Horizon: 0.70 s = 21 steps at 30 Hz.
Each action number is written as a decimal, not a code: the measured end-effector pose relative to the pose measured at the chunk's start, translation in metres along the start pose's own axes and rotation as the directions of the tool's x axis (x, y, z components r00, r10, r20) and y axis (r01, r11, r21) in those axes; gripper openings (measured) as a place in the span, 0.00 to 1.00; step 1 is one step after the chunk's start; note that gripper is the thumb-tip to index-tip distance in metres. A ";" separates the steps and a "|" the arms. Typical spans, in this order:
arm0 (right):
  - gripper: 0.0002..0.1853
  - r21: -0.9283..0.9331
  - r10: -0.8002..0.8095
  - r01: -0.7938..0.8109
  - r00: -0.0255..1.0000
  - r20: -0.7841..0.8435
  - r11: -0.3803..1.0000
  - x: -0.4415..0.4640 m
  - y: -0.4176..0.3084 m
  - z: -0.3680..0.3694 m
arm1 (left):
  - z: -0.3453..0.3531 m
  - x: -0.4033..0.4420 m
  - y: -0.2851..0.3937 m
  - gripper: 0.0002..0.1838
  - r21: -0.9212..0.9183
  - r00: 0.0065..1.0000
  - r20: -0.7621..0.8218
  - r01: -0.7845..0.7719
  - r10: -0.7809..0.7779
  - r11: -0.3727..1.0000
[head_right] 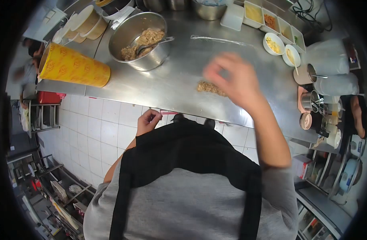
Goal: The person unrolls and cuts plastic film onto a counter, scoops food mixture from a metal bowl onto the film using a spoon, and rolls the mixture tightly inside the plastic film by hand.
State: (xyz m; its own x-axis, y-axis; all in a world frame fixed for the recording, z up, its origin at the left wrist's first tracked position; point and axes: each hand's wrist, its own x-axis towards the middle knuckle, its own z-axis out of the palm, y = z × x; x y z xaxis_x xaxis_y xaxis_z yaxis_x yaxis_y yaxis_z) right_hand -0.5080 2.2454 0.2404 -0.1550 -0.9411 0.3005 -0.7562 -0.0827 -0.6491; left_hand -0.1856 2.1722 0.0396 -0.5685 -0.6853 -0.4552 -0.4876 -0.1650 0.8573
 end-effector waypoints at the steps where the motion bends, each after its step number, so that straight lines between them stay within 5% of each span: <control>1: 0.08 -0.012 0.165 -0.164 0.983 0.080 0.986 -0.035 0.008 -0.015 | 0.004 -0.005 0.000 0.17 -0.199 0.997 0.046 0.077 -0.069 0.977; 3: 0.11 0.073 0.523 -0.560 0.806 0.278 0.825 -0.113 0.046 -0.023 | 0.013 -0.012 0.009 0.17 -0.548 0.969 0.174 0.242 -0.174 0.801; 4: 0.12 0.104 0.655 -0.740 0.644 0.395 0.665 -0.151 0.066 -0.019 | 0.019 -0.010 0.016 0.19 -0.573 0.965 0.188 0.257 -0.181 0.778; 7: 0.15 0.183 0.781 -0.923 0.383 0.492 0.338 -0.237 0.099 0.007 | 0.033 0.003 0.034 0.17 -0.673 0.923 0.251 0.382 -0.291 0.633; 11: 0.38 0.626 0.858 -0.780 0.303 0.416 -0.028 -0.263 0.107 0.055 | 0.045 0.019 0.022 0.13 -0.657 0.904 0.258 0.423 -0.341 0.624; 15: 0.22 0.776 0.775 -0.594 0.382 0.503 -0.211 -0.258 0.120 0.081 | 0.051 0.012 0.030 0.12 -0.645 0.898 0.231 0.430 -0.375 0.632; 16: 0.10 0.790 0.787 -0.570 0.371 0.494 -0.227 -0.259 0.119 0.084 | 0.052 0.010 0.027 0.12 -0.554 0.918 0.206 0.394 -0.338 0.733; 18: 0.08 0.735 0.756 -0.675 0.446 0.480 -0.068 -0.267 0.113 0.078 | 0.055 0.004 0.023 0.12 -0.342 0.953 0.170 0.296 -0.251 0.892; 19: 0.07 0.699 0.736 -0.715 0.483 0.475 0.017 -0.270 0.109 0.073 | 0.059 0.001 0.022 0.12 -0.181 0.997 0.073 0.000 0.014 0.983; 21: 0.08 0.708 0.727 -0.702 0.527 0.441 0.079 -0.247 0.077 0.047 | 0.074 -0.012 0.046 0.12 0.205 0.838 0.030 -0.539 0.545 0.817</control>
State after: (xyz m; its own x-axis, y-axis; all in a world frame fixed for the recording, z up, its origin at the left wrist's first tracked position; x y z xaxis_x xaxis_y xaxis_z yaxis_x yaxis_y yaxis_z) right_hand -0.4986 2.4563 0.0832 -0.3506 -0.7004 -0.6218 0.4989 0.4222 -0.7569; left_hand -0.2506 2.2249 0.0667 -0.7618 -0.6431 0.0784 -0.2284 0.3798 0.8964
